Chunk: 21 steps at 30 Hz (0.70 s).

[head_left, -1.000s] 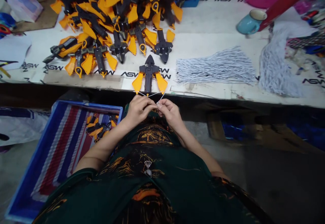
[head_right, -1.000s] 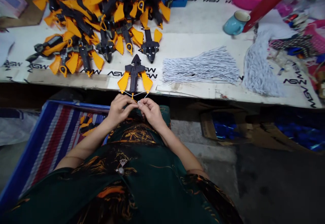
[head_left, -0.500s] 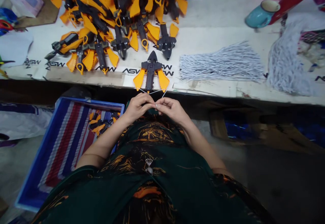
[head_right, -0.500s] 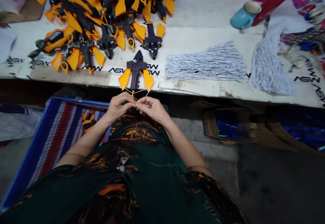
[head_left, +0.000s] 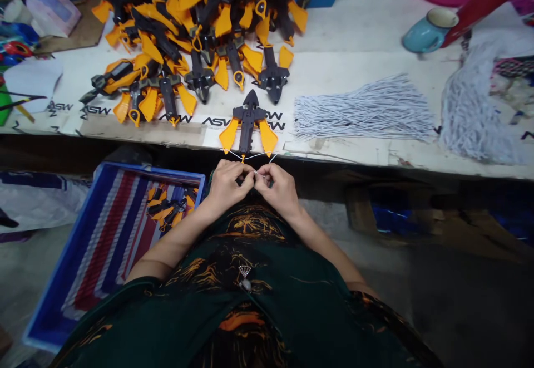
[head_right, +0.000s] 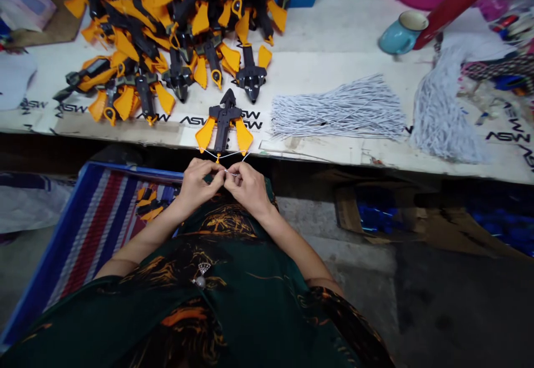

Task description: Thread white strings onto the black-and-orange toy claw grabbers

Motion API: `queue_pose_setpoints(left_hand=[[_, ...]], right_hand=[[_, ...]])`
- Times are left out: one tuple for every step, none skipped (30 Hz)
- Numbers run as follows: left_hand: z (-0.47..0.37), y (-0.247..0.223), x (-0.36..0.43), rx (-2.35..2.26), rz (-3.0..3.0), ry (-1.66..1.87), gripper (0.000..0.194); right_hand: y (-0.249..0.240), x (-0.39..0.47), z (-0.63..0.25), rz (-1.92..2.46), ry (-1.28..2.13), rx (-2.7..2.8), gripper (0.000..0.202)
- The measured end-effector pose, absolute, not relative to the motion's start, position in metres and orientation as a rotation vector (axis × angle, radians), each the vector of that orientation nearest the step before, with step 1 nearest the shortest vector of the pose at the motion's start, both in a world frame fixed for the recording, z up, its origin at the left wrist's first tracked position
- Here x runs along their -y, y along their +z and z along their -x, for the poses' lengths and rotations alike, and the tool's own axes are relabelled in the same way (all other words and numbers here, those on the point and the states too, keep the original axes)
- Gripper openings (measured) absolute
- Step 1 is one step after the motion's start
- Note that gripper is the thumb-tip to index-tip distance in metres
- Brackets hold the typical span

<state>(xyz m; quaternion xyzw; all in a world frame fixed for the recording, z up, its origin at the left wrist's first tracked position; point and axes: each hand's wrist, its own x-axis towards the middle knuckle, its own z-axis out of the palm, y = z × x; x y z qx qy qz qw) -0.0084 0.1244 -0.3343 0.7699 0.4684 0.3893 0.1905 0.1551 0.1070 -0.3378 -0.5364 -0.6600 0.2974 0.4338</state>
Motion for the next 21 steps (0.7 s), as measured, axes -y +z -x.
queue_pose_setpoints(left_hand=[[0.007, -0.333, -0.124, -1.344, -2.106, 1.071, 0.014], [0.007, -0.332, -0.124, -1.358, -2.031, 1.037, 0.013], [0.006, -0.331, -0.124, -1.349, -1.946, 0.996, 0.013], [0.006, -0.331, -0.124, -1.323, -1.863, 0.956, 0.012], [0.006, -0.331, -0.124, -1.289, -1.795, 0.924, 0.013], [0.006, -0.331, -0.124, -1.258, -1.753, 0.905, 0.014], [0.006, -0.331, -0.124, -1.237, -1.746, 0.903, 0.014], [0.008, -0.332, -0.124, -1.228, -1.772, 0.922, 0.015], [0.009, -0.333, -0.125, -1.223, -1.829, 0.961, 0.015], [0.011, -0.335, -0.125, -1.207, -1.911, 1.009, 0.014], [0.013, -0.336, -0.126, -1.174, -2.008, 1.059, 0.014], [0.016, -0.337, -0.126, -1.132, -2.109, 1.097, 0.014], [0.018, -0.339, -0.126, -1.093, -2.202, 1.118, 0.015], [0.021, -0.340, -0.126, -1.068, -2.279, 1.118, 0.016], [0.023, -0.340, -0.126, -1.067, -2.329, 1.108, 0.016], [0.025, -0.341, -0.126, -1.085, -2.347, 1.099, 0.016], [0.027, -0.341, -0.125, -1.112, -2.330, 1.096, 0.015], [0.027, -0.341, -0.125, -1.138, -2.286, 1.099, 0.015], [0.028, -0.341, -0.124, -1.159, -2.220, 1.109, 0.015], [0.028, -0.341, -0.123, -1.172, -2.142, 1.122, 0.016], [0.027, -0.341, -0.123, -1.181, -2.059, 1.134, 0.016]], right_hand=[[-0.339, -0.107, -0.157, 1.283, 0.709, 1.694, 0.010], [-0.341, -0.107, -0.160, 1.219, 0.698, 1.740, 0.010], [-0.343, -0.108, -0.163, 1.155, 0.703, 1.773, 0.010], [-0.344, -0.108, -0.165, 1.100, 0.724, 1.787, 0.010], [-0.345, -0.109, -0.167, 1.063, 0.761, 1.781, 0.010], [-0.346, -0.111, -0.168, 1.049, 0.808, 1.751, 0.010], [-0.347, -0.112, -0.168, 1.058, 0.862, 1.706, 0.011], [-0.347, -0.112, -0.167, 1.084, 0.917, 1.658, 0.013], [-0.346, -0.113, -0.165, 1.120, 0.967, 1.616, 0.014], [-0.346, -0.114, -0.163, 1.155, 1.009, 1.586, 0.015], [-0.345, -0.114, -0.162, 1.182, 1.047, 1.569, 0.017], [-0.344, -0.114, -0.160, 1.199, 1.082, 1.560, 0.018], [-0.343, -0.114, -0.159, 1.203, 1.124, 1.556, 0.019], [-0.342, -0.114, -0.158, 1.195, 1.170, 1.548, 0.020], [-0.341, -0.114, -0.157, 1.178, 1.225, 1.540, 0.020], [-0.340, -0.114, -0.157, 1.156, 1.278, 1.533, 0.021], [-0.340, -0.114, -0.157, 1.133, 1.318, 1.531, 0.021], [-0.339, -0.115, -0.157, 1.116, 1.340, 1.538, 0.021], [-0.340, -0.115, -0.157, 1.108, 1.340, 1.550, 0.020], [-0.340, -0.116, -0.156, 1.112, 1.322, 1.565, 0.020], [-0.340, -0.117, -0.156, 1.129, 1.293, 1.579, 0.021]])
